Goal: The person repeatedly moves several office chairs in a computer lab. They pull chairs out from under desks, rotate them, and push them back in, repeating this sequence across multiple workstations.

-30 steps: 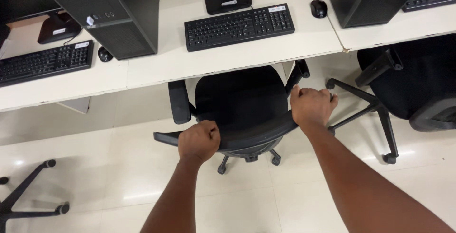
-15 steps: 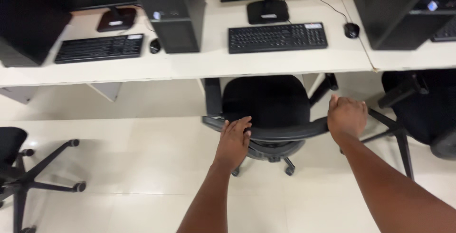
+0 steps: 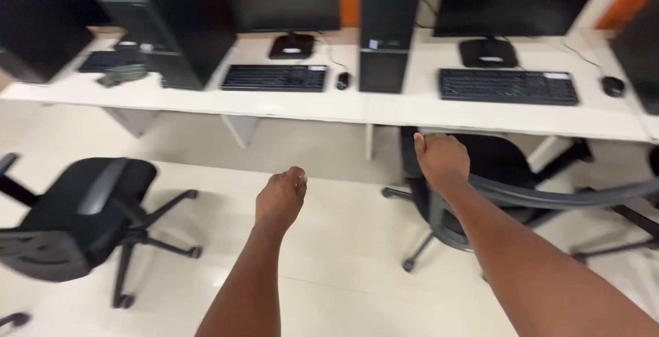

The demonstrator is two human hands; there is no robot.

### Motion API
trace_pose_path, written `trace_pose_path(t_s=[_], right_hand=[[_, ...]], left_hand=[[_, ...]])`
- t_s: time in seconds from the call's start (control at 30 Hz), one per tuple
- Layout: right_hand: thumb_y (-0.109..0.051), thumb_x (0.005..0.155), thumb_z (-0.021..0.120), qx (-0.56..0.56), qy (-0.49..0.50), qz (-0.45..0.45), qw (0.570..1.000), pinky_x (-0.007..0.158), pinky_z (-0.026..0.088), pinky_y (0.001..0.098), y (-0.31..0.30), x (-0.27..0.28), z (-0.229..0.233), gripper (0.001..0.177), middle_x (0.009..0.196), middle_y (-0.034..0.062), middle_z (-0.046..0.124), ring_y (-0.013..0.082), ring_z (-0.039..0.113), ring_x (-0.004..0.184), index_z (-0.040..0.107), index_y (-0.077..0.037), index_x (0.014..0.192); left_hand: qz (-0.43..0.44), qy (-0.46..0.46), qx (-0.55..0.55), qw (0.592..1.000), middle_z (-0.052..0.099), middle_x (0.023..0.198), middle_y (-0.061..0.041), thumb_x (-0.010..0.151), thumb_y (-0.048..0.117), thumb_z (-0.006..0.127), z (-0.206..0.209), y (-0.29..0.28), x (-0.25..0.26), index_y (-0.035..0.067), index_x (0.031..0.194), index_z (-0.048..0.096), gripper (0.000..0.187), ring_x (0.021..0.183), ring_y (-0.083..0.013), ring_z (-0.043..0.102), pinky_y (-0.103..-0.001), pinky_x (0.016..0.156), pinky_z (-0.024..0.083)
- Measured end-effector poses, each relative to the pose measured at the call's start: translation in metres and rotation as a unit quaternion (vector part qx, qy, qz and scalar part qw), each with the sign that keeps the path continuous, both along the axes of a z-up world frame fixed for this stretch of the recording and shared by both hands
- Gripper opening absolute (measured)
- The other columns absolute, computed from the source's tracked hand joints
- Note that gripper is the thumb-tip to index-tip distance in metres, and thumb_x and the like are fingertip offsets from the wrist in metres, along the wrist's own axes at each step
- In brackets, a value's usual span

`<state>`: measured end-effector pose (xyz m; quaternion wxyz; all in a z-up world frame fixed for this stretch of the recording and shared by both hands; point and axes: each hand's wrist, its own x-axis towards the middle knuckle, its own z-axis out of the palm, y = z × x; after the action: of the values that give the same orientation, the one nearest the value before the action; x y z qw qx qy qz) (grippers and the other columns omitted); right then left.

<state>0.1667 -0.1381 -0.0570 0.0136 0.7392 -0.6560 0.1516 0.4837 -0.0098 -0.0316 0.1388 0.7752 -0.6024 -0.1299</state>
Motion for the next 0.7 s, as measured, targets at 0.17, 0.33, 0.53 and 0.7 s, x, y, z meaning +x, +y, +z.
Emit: trace_pose_path(t_s=[0.17,0.33,0.53,0.7], right_hand=[[-0.050,0.107,0.039,0.066,-0.042,0.013,0.997,0.077,0.056,0.0529,0.009,0.115,0.030,0.060,0.099,0.0163,0.073,0.0374,0.071,0.092,0.078,-0.009,0.090],[-0.051,0.110,0.037,0.077,-0.063,0.070,0.993,0.075,0.057,0.0501,0.017,0.223,0.052,0.062,0.085,0.0135,0.076,0.0348,0.072,0.084,0.079,-0.011,0.087],[-0.053,0.107,0.040,0.110,-0.085,0.108,0.984,0.073,0.057,0.0489,0.023,0.327,0.058,0.062,0.081,0.0136,0.074,0.0349,0.072,0.079,0.079,-0.012,0.083],[-0.052,0.108,0.040,0.121,-0.087,0.131,0.980,0.073,0.056,0.0498,0.017,0.405,0.049,0.066,0.079,0.0135,0.075,0.0344,0.072,0.078,0.078,-0.007,0.079]], left_hand=[[0.049,-0.014,-0.006,0.999,0.075,0.101,-0.007,0.105,0.038,0.045,0.039,0.043,0.096,0.019,0.111,0.068,0.031,0.096,-0.0300,0.070,-0.046,0.081,0.056],[0.101,-0.013,-0.047,0.994,0.075,0.099,-0.010,0.104,0.037,0.047,0.056,0.082,0.175,0.017,0.109,0.069,0.030,0.095,-0.0334,0.069,-0.049,0.080,0.055],[0.137,-0.048,-0.074,0.987,0.074,0.098,-0.012,0.104,0.037,0.048,0.062,0.107,0.249,0.017,0.112,0.069,0.030,0.094,-0.0352,0.069,-0.049,0.081,0.054],[0.188,-0.055,-0.055,0.979,0.075,0.100,-0.010,0.103,0.037,0.047,0.064,0.122,0.319,0.018,0.111,0.070,0.031,0.094,-0.0323,0.071,-0.048,0.081,0.056]])
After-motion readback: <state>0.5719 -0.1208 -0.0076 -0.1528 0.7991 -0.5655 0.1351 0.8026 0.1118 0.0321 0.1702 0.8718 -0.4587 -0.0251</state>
